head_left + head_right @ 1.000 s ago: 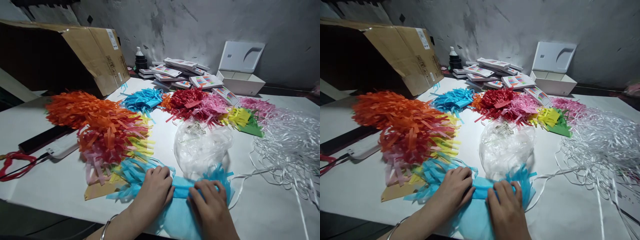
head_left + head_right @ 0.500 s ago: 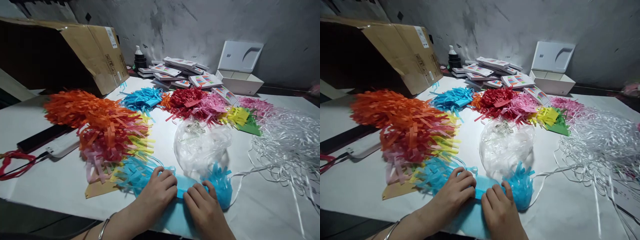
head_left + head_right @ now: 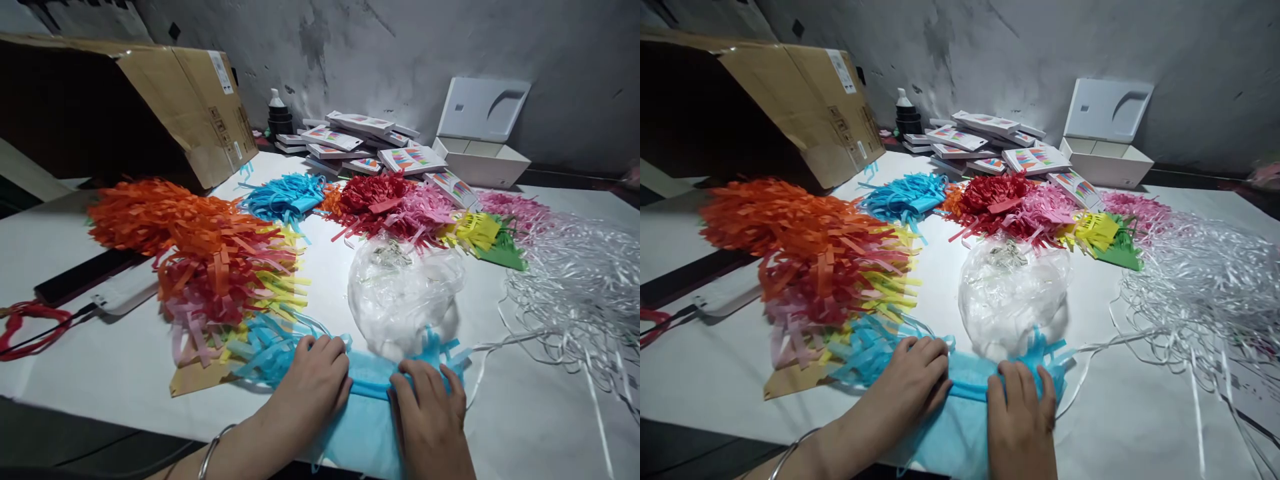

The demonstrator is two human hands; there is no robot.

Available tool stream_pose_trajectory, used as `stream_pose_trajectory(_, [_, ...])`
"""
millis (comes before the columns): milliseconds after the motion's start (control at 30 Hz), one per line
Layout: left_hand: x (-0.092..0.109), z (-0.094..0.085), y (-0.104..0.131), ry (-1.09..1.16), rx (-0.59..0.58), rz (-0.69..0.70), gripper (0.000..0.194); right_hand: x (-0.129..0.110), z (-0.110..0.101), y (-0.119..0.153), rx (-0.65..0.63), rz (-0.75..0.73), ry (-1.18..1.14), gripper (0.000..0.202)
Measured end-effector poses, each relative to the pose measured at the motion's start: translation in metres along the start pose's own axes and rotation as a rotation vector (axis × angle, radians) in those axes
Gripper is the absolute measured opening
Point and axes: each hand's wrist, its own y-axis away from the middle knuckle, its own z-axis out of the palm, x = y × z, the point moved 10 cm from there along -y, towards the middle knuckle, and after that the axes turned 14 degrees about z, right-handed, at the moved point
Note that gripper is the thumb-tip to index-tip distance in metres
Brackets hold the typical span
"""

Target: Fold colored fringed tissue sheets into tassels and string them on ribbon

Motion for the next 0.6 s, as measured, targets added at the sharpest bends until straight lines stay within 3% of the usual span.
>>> stream_pose_trajectory(100, [-0.003, 0.003, 0.001, 0.011, 0.014, 0.002, 0.006, -0.021, 0.000, 0.003, 0.009, -0.158, -0.092, 0.038])
stream_pose_trajectory(167, [-0.003, -0.001, 0.004, 0.033, 0.087, 0.032, 0.007, -0.028, 0.002, 0.002, -0.001, -0.197, -0.119, 0.042])
stream_pose_trajectory(300, [0.011, -0.017, 0.009, 0.054, 0.223, 0.199, 0.007, -0.022, 0.003, -0.005, 0.009, -0.103, -0.191, 0.033])
stream_pose_trajectory(433, [0.020, -0.024, 0.010, 0.049, 0.263, 0.284, 0.012, -0.026, 0.009, -0.007, -0.057, -0.093, -0.214, 0.036])
stream_pose_trajectory(600, [0.007, -0.017, 0.009, 0.247, 0.244, 0.191, 0.015, -0.026, 0.004, -0.004, -0.067, -0.179, -0.193, 0.047])
